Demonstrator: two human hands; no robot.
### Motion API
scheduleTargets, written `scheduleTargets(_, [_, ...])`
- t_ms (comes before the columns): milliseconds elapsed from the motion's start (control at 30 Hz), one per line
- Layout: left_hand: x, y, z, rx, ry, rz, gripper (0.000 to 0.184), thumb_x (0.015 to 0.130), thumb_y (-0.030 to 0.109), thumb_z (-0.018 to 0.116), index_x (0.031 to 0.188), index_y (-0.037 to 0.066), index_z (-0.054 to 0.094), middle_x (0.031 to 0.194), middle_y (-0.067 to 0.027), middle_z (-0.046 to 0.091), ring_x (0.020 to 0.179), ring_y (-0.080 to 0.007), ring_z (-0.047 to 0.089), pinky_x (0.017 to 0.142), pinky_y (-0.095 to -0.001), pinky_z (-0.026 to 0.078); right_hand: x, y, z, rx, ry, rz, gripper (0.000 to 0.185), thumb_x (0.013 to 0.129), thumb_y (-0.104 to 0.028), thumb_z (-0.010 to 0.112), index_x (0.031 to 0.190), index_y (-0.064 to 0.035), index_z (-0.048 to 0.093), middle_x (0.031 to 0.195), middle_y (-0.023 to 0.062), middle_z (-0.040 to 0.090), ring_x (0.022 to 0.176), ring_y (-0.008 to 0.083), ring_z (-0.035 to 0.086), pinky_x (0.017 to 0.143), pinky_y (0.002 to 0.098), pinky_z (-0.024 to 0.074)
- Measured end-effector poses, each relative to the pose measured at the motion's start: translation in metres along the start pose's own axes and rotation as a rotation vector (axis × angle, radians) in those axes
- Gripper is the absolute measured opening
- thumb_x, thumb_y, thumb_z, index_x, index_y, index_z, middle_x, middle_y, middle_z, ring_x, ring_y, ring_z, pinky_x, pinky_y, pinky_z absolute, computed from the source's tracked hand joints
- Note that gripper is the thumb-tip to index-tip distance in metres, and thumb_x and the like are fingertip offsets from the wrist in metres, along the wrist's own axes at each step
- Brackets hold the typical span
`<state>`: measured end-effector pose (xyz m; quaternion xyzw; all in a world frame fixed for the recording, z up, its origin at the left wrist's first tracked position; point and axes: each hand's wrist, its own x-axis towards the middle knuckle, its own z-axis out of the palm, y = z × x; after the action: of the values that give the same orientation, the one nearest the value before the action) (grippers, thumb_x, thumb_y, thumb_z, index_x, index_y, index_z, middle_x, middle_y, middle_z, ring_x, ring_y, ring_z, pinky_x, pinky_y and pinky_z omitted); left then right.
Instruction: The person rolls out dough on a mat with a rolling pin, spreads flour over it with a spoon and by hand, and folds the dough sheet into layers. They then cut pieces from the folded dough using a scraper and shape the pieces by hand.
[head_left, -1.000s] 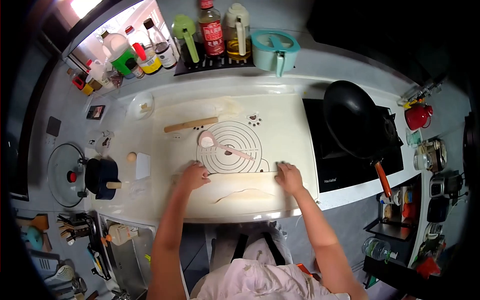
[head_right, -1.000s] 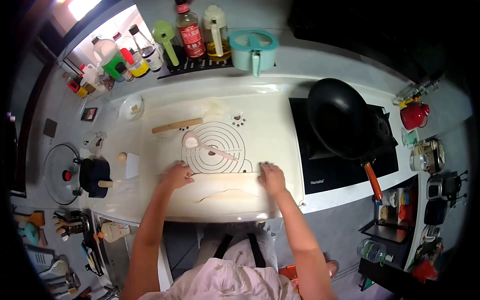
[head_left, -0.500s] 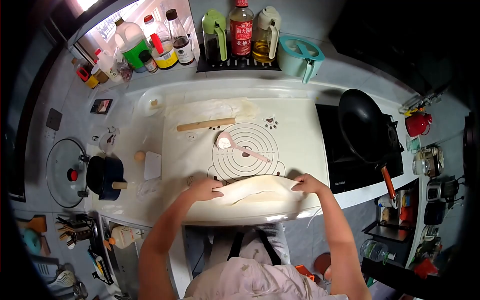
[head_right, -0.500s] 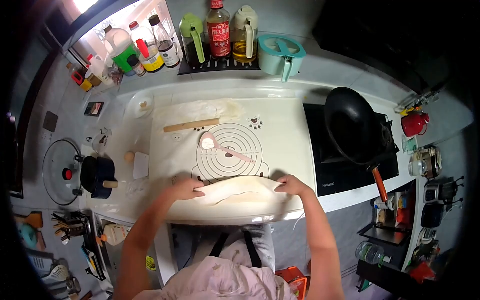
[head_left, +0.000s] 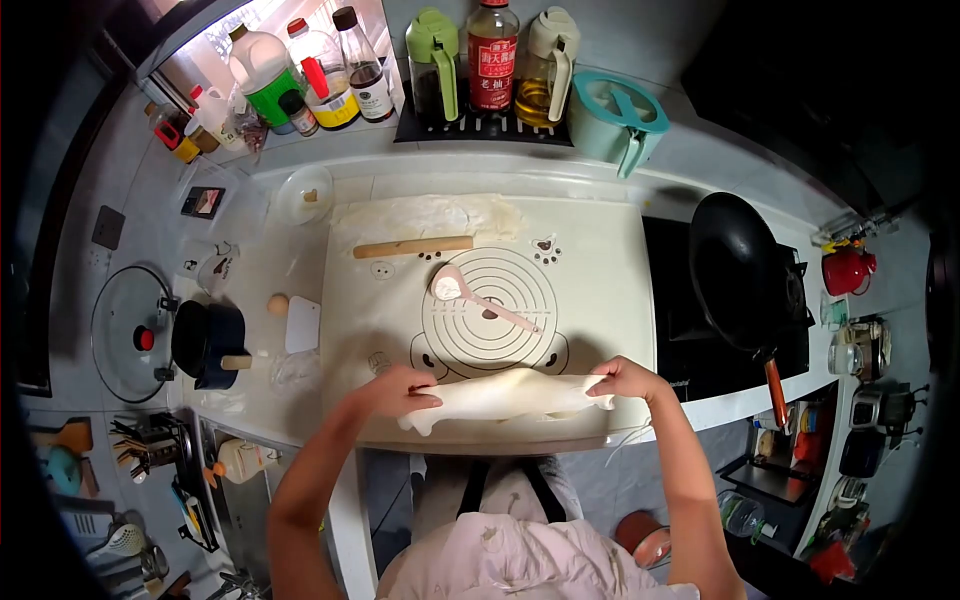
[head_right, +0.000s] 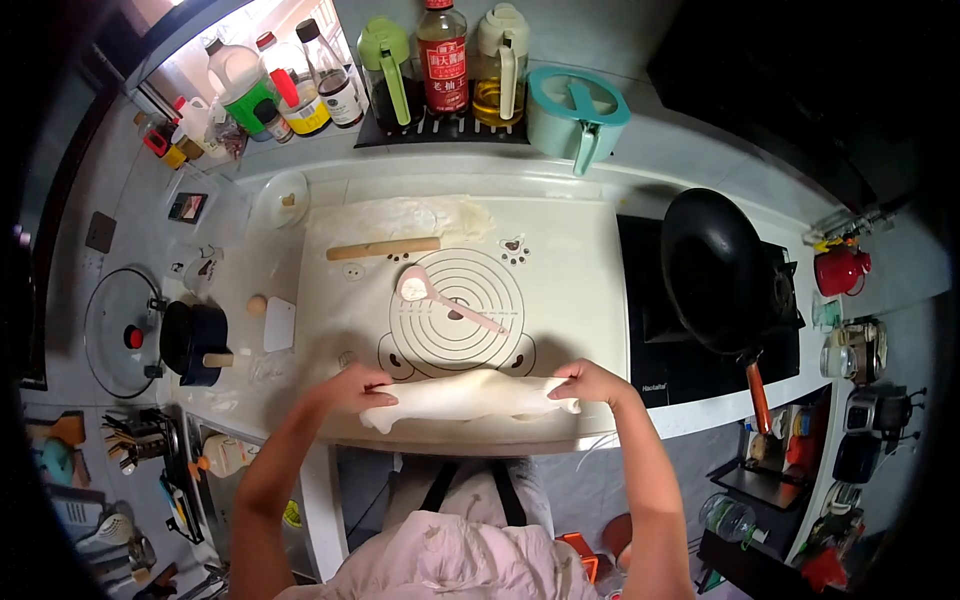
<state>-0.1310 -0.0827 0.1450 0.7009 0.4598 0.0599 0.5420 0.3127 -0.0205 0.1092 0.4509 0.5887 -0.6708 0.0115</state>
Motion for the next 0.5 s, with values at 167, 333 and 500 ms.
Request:
scheduleTargets(167, [-0.015,0.008,-0.005,-0.070,0.072,0.067,0.026,0.085,0.023,0.069,0.083,0.000,0.057,0.065,-0.0124,0.049,0.058,-0.0178,0.042,0.055,-0.0334,0.037,-0.005,-0.017,-0.004,-0.030,0.010,-0.006,0.017,0.081,-0.011,0.075,0.094,-0.0017,0.071,0.079,-0.0007,0.068,0.073,0.0062,0.056,0.073,0.0244,0.0477])
scheduleTargets(333, [-0.009,-0.006,-0.021,-0.137,0.189,-0.065,0.030,0.083,0.022,0.072,0.078,-0.001,0.055,0.060,-0.0113,0.043,0.057,-0.0154,0.038,0.053,-0.0322,0.035,0.007,-0.015,-0.012,-0.015,0.105,0.009,0.017,0.080,-0.010,0.074,0.094,-0.0017,0.072,0.077,0.0001,0.067,0.071,0.0065,0.056,0.069,0.0247,0.0477])
scheduleTargets(500, [-0.020,-0.003,-0.031,-0.012,0.169,0.001,0.027,0.082,0.020,0.073,0.079,-0.002,0.057,0.061,-0.0111,0.046,0.058,-0.0131,0.040,0.054,-0.0314,0.036,-0.008,-0.021,-0.006,-0.024,0.165,-0.042,0.014,0.079,-0.010,0.075,0.090,-0.0010,0.071,0.070,-0.0033,0.062,0.066,0.0045,0.050,0.064,0.0235,0.0440])
